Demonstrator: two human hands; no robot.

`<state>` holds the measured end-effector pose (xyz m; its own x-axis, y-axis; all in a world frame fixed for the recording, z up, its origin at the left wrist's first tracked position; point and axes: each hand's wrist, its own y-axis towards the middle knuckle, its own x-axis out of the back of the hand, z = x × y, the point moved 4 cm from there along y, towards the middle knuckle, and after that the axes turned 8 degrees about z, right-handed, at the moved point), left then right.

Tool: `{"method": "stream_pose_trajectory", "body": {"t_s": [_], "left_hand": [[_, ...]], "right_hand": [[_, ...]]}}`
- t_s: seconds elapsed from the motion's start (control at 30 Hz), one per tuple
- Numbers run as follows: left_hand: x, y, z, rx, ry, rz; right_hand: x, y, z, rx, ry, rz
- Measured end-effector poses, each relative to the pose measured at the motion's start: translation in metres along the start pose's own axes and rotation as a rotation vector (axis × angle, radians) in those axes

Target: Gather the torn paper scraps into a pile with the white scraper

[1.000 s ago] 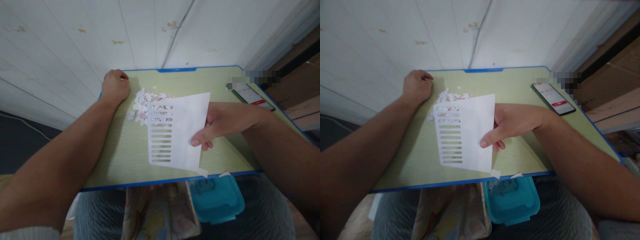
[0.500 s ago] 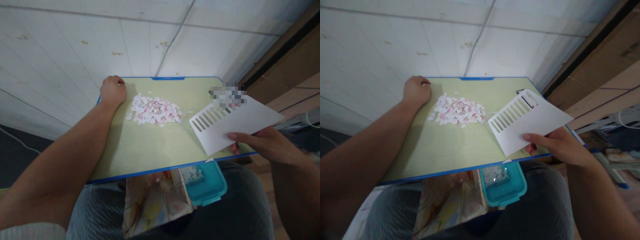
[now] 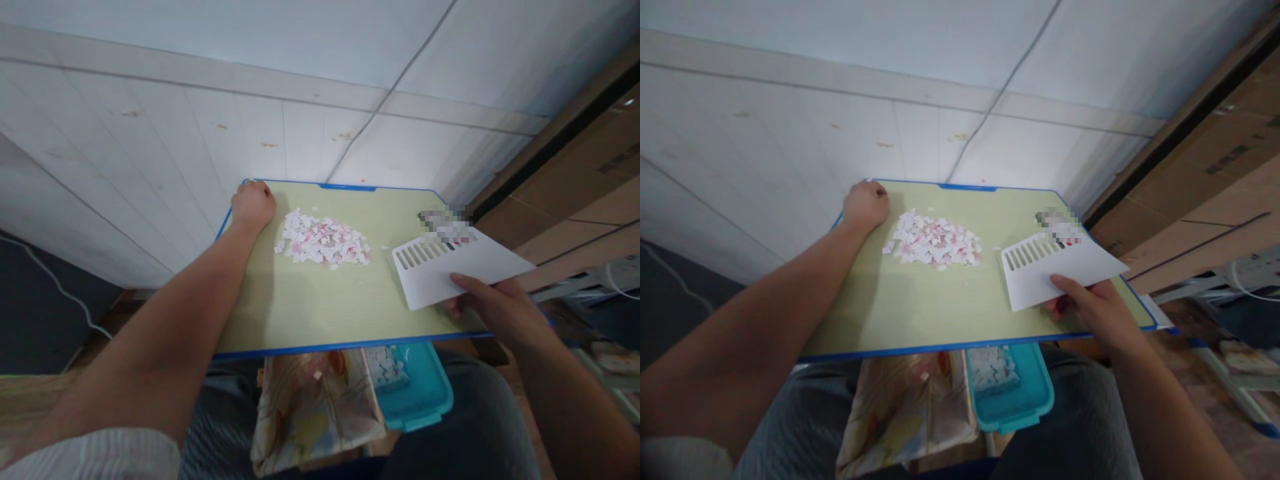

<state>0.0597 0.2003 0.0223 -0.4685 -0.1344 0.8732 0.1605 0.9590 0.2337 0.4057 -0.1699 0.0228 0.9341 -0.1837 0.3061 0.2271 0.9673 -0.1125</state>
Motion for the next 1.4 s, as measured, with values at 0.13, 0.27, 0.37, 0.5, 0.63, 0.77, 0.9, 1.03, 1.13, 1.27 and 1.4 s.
{"method": "stream_pose_trajectory", "body": {"t_s": [0.13, 0.27, 0.37, 0.5, 0.63, 0.77, 0.9, 1.03, 1.13, 1.27, 1.4], "left_hand": [[0.001, 0.001, 0.004, -0.009, 0.008, -0.008], [0.001, 0.005, 0.008, -0.011, 0.004, -0.012], [-0.001, 0.009, 0.011, -0.002, 0.019, -0.013], [-0.003, 0.011, 0.011, -0.002, 0.020, -0.014], [0.000, 0.007, 0.007, 0.024, 0.007, 0.001], [0.003, 0.001, 0.004, 0.033, -0.018, 0.013], [0.003, 0.000, 0.003, 0.027, -0.056, -0.007], [0.001, 0.002, 0.004, 0.026, -0.066, -0.022], [-0.001, 0.004, 0.005, 0.021, -0.066, -0.026], [-0.005, 0.009, 0.010, 0.008, -0.090, -0.065], [-0.007, 0.013, 0.015, 0.006, -0.147, -0.104]], "right_hand": [[-0.004, 0.061, 0.031, 0.079, 0.017, -0.044], [0.002, 0.130, 0.063, 0.108, -0.025, 0.000], [0.007, 0.167, 0.067, -0.027, -0.065, 0.095], [-0.004, 0.182, 0.059, -0.096, -0.044, 0.142], [-0.045, 0.170, 0.061, -0.002, -0.012, 0.190], [-0.087, 0.151, 0.076, 0.102, -0.027, 0.254], [-0.094, 0.144, 0.082, 0.137, -0.142, 0.248], [-0.060, 0.146, 0.077, 0.208, -0.147, 0.010], [-0.047, 0.145, 0.075, 0.210, -0.152, 0.065], [-0.044, 0.140, 0.079, 0.177, -0.211, 0.167], [-0.039, 0.138, 0.085, 0.206, -0.248, 0.208]]}}
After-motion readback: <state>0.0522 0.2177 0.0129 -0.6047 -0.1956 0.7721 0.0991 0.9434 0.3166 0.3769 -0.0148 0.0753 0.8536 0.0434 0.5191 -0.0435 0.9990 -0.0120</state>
